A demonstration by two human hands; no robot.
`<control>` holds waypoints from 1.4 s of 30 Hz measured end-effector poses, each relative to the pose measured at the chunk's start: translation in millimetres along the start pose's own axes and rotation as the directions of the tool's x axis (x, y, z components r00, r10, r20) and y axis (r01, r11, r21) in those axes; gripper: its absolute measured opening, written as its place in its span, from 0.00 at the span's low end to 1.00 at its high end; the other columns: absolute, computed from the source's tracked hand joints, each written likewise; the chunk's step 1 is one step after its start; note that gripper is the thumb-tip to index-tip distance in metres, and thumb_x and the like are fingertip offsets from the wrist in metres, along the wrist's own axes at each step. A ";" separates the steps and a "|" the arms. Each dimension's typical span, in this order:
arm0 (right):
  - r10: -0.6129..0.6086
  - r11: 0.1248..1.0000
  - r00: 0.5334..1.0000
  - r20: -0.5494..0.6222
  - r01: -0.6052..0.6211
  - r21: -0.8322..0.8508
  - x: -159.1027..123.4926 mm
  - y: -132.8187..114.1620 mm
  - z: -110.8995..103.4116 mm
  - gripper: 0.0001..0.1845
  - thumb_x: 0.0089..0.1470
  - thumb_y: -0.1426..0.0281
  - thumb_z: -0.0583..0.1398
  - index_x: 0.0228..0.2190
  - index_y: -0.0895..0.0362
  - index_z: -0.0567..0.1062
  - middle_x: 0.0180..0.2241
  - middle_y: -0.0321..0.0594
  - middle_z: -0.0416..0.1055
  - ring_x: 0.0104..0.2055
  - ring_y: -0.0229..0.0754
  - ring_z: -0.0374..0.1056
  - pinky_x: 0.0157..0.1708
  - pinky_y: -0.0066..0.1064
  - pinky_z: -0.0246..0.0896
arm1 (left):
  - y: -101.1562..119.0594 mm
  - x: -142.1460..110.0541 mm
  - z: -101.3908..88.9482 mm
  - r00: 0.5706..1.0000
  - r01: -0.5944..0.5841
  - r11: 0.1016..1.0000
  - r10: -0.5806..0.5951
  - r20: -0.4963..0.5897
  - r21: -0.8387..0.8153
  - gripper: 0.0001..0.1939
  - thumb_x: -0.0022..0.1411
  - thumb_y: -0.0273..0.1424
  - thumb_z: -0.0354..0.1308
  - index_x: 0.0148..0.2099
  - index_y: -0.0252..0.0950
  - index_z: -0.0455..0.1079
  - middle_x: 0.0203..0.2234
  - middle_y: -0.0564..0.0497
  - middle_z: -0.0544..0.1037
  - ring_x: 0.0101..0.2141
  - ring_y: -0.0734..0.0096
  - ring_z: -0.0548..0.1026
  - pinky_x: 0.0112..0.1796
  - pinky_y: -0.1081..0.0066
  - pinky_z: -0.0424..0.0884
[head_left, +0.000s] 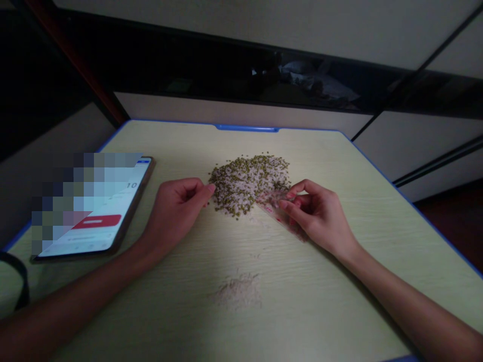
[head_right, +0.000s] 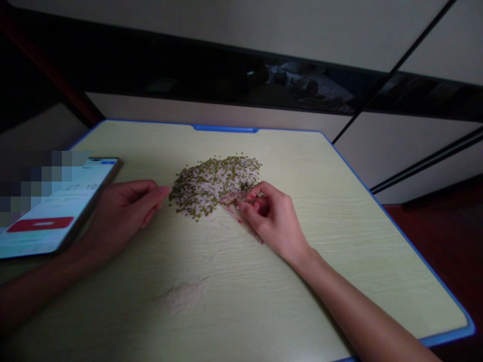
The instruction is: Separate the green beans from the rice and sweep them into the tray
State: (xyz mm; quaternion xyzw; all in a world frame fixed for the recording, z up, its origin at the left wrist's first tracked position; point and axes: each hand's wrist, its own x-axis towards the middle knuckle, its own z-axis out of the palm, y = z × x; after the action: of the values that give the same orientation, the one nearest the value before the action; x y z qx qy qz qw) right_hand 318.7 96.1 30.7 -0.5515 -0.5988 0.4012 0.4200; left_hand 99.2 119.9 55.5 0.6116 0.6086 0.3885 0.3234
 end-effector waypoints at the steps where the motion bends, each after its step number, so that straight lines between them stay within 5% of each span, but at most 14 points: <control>1: -0.002 1.000 1.000 -0.004 0.002 -0.010 0.4 -0.3 0.0 0.09 0.49 0.68 0.60 0.27 0.57 0.64 0.13 0.28 0.62 0.11 0.29 0.55 0.09 0.18 0.47 | 0.7 -0.1 -0.1 1.000 0.003 1.000 -0.003 -0.001 0.003 0.18 0.53 0.28 0.52 0.14 0.35 0.55 0.09 0.61 0.55 0.16 0.82 0.54 0.21 0.76 0.51; 42: 0.041 0.999 0.997 0.063 -0.043 0.029 -2.4 -4.0 0.6 0.10 0.42 0.73 0.63 0.26 0.58 0.65 0.13 0.27 0.60 0.13 0.27 0.52 0.11 0.19 0.45 | -2.4 -2.2 0.8 0.999 0.035 0.999 -0.035 0.003 0.034 0.18 0.53 0.32 0.52 0.14 0.38 0.54 0.07 0.59 0.55 0.13 0.80 0.53 0.17 0.74 0.50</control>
State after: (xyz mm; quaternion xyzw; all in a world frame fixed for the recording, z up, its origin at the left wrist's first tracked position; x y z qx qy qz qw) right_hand 317.0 93.5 34.1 -0.5447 -0.5936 0.4362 0.4008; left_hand 98.9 117.9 52.9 0.6071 0.6251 0.3712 0.3208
